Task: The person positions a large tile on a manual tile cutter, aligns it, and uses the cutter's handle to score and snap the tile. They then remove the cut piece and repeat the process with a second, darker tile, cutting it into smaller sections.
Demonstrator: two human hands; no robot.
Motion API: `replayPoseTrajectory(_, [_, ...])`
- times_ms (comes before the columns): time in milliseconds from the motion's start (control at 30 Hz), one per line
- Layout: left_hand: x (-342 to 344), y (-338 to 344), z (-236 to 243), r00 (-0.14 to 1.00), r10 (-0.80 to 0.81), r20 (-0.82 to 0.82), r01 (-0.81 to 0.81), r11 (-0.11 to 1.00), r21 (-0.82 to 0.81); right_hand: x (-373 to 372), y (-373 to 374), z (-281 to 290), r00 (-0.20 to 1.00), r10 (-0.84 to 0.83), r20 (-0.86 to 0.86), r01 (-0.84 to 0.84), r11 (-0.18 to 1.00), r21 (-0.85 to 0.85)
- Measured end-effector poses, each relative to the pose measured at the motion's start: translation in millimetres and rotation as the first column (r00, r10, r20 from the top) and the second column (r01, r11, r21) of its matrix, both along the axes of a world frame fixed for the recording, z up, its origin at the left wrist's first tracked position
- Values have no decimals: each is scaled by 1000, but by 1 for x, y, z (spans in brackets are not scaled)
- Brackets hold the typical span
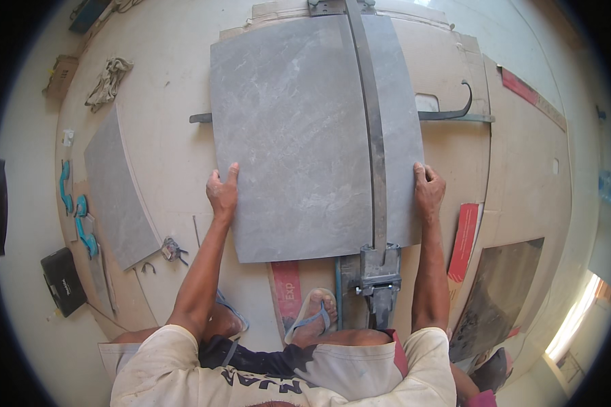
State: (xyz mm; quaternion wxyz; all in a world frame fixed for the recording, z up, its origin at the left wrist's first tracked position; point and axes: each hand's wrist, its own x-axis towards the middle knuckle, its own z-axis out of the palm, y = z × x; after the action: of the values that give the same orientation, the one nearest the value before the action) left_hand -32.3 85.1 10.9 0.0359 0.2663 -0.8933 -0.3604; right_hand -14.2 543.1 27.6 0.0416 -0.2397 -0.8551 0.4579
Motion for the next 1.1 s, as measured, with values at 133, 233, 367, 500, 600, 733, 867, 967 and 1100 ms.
replayPoseTrajectory(133, [-6,2,4,1000,4,-1,-4,1000,-5,-6,-5,2,998,-59,0,59,998,-29])
replayPoseTrajectory(233, [-8,1,2,999,7,42,-6,1000,-15,-5,4,-9,999,-13,-31,13,1000,1])
replayPoseTrajectory(367, [-13,-1,2,1000,14,27,-11,995,-102,-3,0,-8,999,-43,9,43,999,26])
replayPoseTrajectory(500, [-16,-12,-11,999,12,29,-9,994,-107,-9,-10,-1,998,-64,-12,63,998,-28])
replayPoseTrajectory(600, [-16,-3,3,997,17,73,-13,998,-56,-6,-3,-1,999,-35,36,35,999,-4])
replayPoseTrajectory(733, [-12,-9,7,997,-6,73,9,999,-36,-2,-5,-8,999,-20,-35,20,1000,16])
replayPoseTrajectory(867, [-18,-14,6,997,-26,78,24,999,20,-2,-12,-12,995,-75,-60,74,997,-17])
replayPoseTrajectory(967, [-14,-21,-23,994,21,-105,-34,991,-128,-8,-8,-14,998,-59,27,60,998,-10])
replayPoseTrajectory(1100, [-22,-16,17,991,-37,131,23,994,107,-7,-6,-19,997,-75,3,75,997,-30])
